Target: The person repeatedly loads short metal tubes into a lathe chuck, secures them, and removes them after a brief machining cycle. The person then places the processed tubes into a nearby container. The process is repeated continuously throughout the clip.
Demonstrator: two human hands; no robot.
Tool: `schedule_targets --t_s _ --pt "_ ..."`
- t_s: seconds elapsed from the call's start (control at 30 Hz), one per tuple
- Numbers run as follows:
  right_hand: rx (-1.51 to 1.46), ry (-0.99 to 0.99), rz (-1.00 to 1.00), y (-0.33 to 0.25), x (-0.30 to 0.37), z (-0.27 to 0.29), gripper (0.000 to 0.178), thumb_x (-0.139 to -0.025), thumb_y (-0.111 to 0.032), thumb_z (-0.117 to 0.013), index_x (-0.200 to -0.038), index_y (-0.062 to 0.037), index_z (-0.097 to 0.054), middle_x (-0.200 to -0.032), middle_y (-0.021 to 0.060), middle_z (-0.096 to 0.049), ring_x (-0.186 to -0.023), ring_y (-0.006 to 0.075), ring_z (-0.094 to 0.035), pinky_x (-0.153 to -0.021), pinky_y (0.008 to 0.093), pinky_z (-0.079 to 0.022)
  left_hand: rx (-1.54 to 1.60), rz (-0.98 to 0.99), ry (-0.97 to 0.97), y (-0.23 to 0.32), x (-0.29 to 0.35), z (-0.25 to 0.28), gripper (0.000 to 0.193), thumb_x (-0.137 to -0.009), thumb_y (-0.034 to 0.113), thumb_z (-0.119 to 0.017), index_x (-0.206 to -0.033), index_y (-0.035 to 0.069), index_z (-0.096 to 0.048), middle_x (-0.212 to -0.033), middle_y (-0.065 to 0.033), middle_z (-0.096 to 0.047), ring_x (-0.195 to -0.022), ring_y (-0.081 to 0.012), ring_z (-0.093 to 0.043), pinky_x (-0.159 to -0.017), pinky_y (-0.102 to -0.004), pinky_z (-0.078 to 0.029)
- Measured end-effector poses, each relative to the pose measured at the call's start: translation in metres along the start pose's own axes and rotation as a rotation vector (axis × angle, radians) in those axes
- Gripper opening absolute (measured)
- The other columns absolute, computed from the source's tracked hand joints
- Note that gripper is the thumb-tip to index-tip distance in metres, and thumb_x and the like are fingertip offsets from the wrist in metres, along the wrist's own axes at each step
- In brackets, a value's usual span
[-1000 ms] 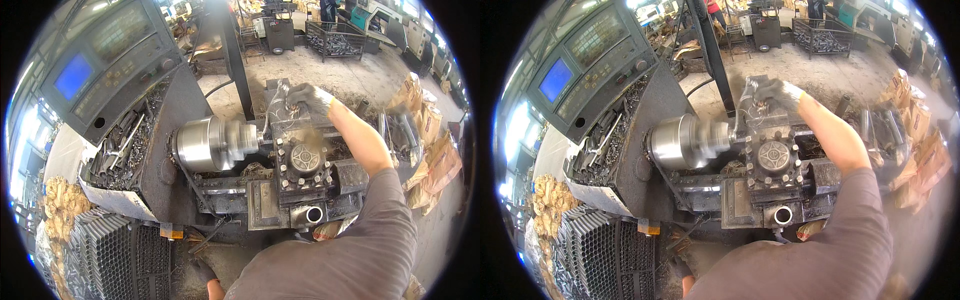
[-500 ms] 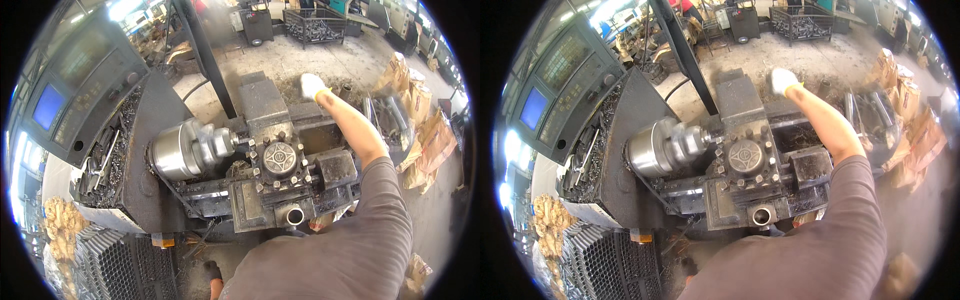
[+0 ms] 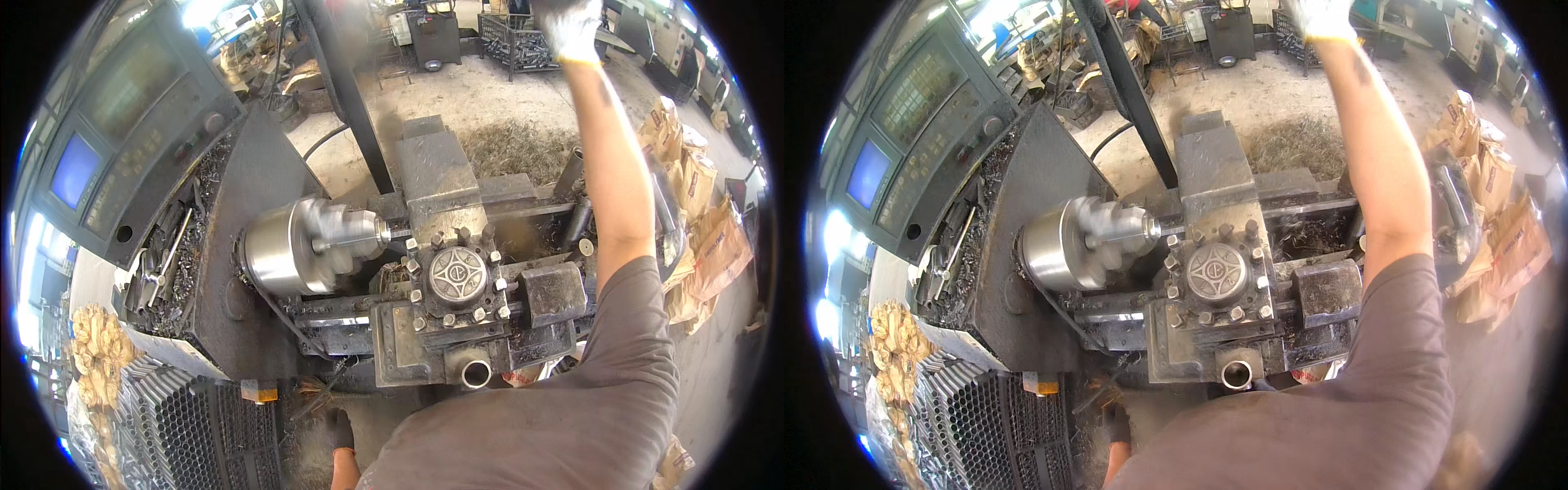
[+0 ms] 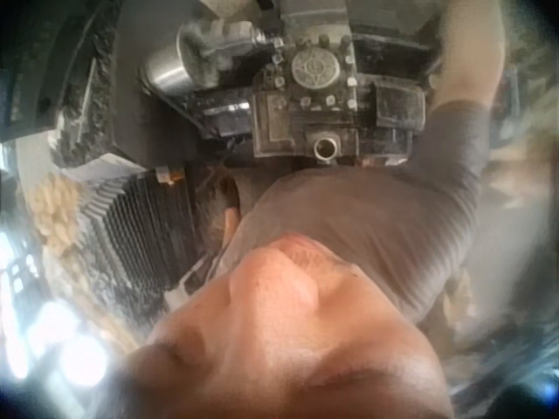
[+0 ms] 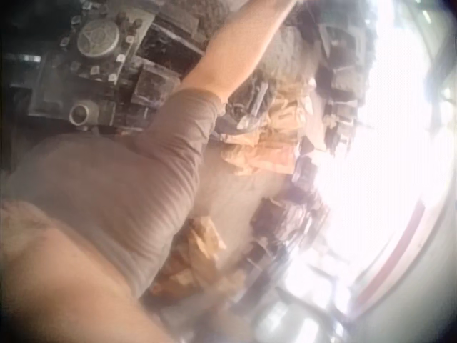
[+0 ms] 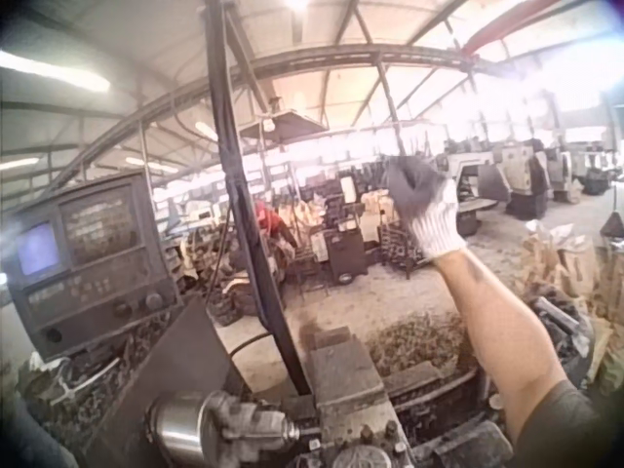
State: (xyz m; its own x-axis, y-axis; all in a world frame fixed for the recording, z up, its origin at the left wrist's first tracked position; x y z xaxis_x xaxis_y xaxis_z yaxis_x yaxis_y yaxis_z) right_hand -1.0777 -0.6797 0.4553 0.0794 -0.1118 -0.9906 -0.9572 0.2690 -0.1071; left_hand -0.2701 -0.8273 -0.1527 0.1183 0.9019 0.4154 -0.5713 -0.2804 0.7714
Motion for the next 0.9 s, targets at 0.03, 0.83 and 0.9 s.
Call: schedule_targets --t_s 0.03,0.83,0.9 --pt "-0.018 0.109 0.138 -0.004 -0.014 0.0 0.017 -0.104 -0.011 -0.062 -0.103 0.0016 -0.074 -0.085 0.0171 -0.073 -0.069 0.0233 -0.071 -0.066 0.0346 -0.056 0.023 -0.003 -0.01 0.0 -0.001 -0.004 0.031 -0.101 0.03 -0.065 -0.123 0.006 -0.066 -0.103 -0.0078 -0.071 -0.086 -0.0183 -0.065 -0.079 -0.0391 -0.053" --pt "-0.482 -2.21 -0.21 -0.175 0.352 -0.109 0.048 -0.086 -0.034 -0.083 -0.122 -0.0049 -0.075 -0.115 0.0229 -0.076 -0.101 0.0356 -0.075 -0.088 0.0453 -0.06 -0.64 -1.652 0.223 0.512 0.07 -0.144 0.063 -0.074 0.021 -0.086 -0.132 0.007 -0.063 -0.135 -0.0167 -0.061 -0.131 -0.0354 -0.058 -0.122 -0.0586 -0.039" --pt "-0.601 -2.232 -0.493 -0.159 0.345 -0.095 0.042 -0.091 -0.031 -0.079 -0.124 -0.0046 -0.075 -0.116 0.024 -0.076 -0.104 0.0353 -0.074 -0.092 0.0438 -0.059 -0.708 -1.71 0.219 0.523 0.056 -0.17 0.064 -0.07 0.024 -0.086 -0.127 0.006 -0.064 -0.137 -0.0166 -0.061 -0.133 -0.0361 -0.056 -0.124 -0.0579 -0.035"
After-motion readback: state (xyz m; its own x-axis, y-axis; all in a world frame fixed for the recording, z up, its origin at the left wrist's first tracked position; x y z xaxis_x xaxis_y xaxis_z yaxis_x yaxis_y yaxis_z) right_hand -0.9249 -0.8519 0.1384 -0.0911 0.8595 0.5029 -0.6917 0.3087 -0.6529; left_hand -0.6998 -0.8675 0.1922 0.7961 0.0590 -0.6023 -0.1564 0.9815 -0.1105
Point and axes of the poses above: each hand's wrist, its own x-axis away from the middle knuckle, its own z-axis out of the back of the hand, y = z × x, the point moved 5 cm from there along -x, towards the middle knuckle
